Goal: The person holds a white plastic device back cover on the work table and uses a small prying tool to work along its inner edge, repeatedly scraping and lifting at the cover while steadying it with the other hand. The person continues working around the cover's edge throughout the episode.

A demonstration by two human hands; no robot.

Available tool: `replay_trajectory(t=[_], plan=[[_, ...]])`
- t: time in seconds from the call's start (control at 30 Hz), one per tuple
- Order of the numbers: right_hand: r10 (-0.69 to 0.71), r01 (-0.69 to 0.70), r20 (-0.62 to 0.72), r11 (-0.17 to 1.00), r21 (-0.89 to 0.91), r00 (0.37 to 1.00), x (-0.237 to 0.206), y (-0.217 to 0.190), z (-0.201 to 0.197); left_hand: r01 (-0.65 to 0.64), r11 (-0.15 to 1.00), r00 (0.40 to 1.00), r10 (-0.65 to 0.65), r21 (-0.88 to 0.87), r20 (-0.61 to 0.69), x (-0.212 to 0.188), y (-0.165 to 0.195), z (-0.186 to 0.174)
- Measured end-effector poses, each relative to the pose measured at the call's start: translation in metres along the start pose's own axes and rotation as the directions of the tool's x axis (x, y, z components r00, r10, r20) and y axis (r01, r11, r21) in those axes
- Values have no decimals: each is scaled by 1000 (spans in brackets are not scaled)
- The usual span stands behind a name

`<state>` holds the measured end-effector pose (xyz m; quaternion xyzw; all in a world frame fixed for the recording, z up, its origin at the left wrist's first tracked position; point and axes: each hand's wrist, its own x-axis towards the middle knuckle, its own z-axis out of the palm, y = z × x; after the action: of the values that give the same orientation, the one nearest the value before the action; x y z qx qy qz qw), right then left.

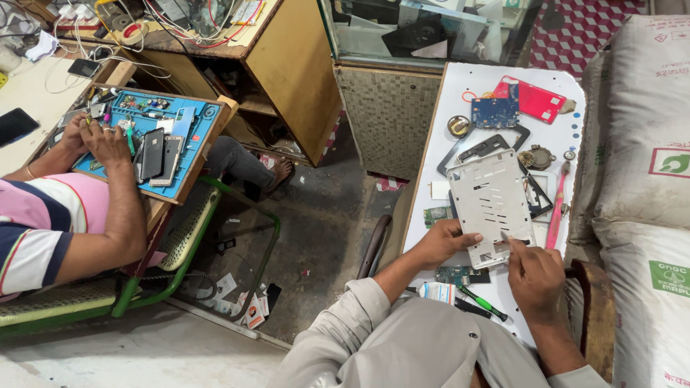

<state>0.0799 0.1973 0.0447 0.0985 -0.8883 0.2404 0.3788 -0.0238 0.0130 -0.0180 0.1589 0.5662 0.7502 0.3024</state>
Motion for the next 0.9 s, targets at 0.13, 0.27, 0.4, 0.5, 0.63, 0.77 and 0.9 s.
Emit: replay_trajectory(t=[0.13,0.27,0.4,0.5,0.63,0.77,0.9], plan=[[19,-19,16,1000,-3,1000,2,-1,-1,-11,998,1000,12,-57,19,0,0,0],[14,-14,14,1000,-14,1000,3,-4,-2,-3,1000,1000,3,-29,9,0,0,0],[33,-33,-3,999,-10,999,4,-3,-2,-15,1000,1000,15,6,12,0,-1,-1],[48,-48,-10,999,-12,999,4,-2,-2,-16,1000,1000,16,-9,12,0,-2,-1],[43,-43,-11,999,-18,999,4,-2,-1,-21,1000,1000,21,21,8,2,-3,-2],[33,-33,-3,999,-16,999,6,-3,-2,-10,1000,1000,10,-16,14,1,-2,-2],[25,-25,3,999,-20,1000,8,-4,-3,-3,1000,1000,3,-6,11,0,1,-1]])
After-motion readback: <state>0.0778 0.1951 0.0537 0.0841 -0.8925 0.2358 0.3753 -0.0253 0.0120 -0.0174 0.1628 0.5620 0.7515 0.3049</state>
